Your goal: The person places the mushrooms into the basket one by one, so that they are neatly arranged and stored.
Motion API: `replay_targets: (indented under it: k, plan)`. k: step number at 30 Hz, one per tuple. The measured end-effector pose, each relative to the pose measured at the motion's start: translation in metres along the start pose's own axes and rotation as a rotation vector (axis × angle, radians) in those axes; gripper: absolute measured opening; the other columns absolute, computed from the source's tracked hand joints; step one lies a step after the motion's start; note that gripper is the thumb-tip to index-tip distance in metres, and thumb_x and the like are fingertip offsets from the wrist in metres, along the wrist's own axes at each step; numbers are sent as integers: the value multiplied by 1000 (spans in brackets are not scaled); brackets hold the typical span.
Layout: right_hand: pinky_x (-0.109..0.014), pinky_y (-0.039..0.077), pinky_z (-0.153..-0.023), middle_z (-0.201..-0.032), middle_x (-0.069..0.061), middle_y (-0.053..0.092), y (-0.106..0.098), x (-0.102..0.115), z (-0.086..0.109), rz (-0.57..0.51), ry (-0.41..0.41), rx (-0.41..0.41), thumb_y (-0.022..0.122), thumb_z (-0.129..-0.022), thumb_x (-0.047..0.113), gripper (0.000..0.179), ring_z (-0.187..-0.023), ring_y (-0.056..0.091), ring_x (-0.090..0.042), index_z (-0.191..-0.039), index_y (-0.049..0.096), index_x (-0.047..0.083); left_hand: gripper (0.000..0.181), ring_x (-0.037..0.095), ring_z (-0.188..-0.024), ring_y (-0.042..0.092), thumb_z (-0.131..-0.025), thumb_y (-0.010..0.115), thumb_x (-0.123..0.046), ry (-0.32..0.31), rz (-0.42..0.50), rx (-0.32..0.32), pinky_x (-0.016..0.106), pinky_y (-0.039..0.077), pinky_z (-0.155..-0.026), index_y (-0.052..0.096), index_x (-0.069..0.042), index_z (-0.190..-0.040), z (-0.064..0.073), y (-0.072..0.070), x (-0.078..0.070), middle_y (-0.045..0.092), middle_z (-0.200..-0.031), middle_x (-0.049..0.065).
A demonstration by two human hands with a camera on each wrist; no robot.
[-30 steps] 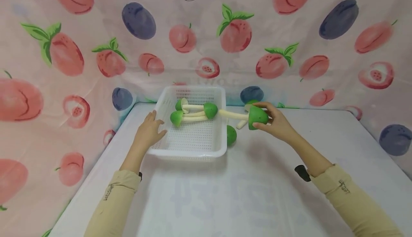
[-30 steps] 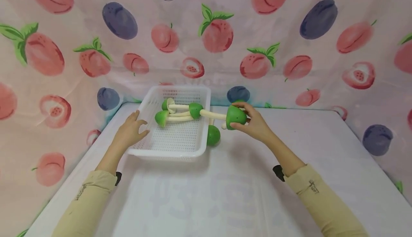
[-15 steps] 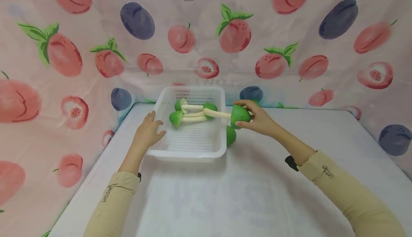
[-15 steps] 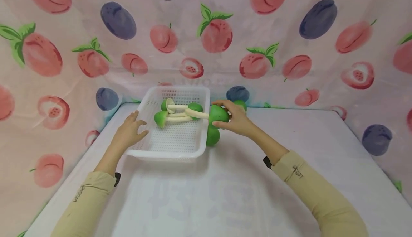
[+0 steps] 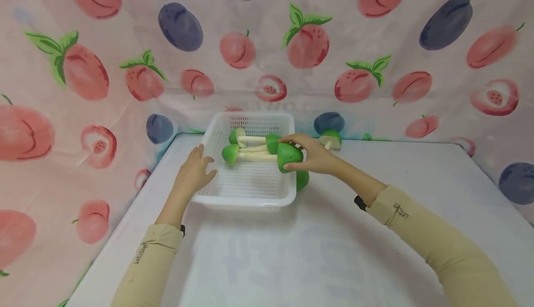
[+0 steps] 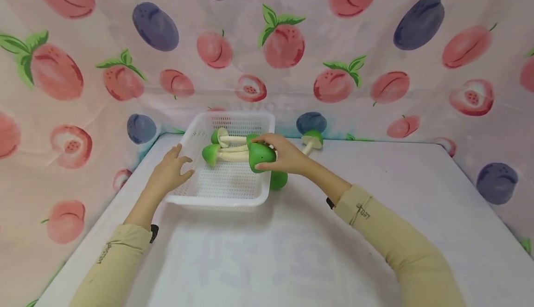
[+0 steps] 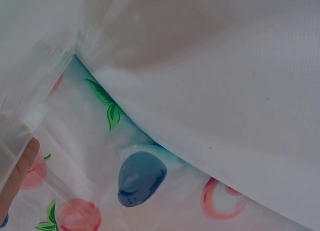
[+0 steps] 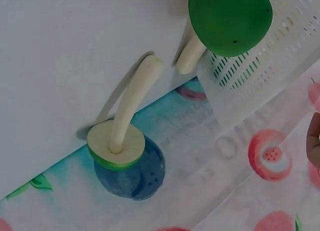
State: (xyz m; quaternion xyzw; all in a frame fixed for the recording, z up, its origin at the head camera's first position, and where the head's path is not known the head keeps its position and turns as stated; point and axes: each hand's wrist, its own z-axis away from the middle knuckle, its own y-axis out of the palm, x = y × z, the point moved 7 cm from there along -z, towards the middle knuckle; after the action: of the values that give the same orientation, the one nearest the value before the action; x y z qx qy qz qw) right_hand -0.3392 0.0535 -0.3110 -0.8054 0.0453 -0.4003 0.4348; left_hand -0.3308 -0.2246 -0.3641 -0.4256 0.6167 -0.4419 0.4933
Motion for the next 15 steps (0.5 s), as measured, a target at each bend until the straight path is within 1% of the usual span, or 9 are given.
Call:
replay_targets:
  k: [4,9,15]
  plan:
    - [-38,49,-87,-129,-13,54,8,3,-8,29,-34,29,77,-78,19,61,-112,51,-26,-131,51,5,39,48,-139,22,-87,65,-21,7,-5,-6,60,36,-104,62,3,-117,0,-3,-1,23,-149,33]
    - [-39,51,-88,-131,-14,54,17,3,-17,51,-48,83,77,-77,18,62,-114,52,-27,-132,50,3,39,48,-139,22,-87,65,-22,11,-10,-7,60,35,-104,62,3,-117,0,-3,-1,23,-148,33]
    - [-44,46,-101,-137,-12,51,26,-4,-23,114,-28,171,77,-79,22,64,-129,43,-30,-134,49,7,39,47,-139,23,-86,65,-22,7,-16,-6,60,36,-103,63,3,-116,0,-1,-1,24,-148,33]
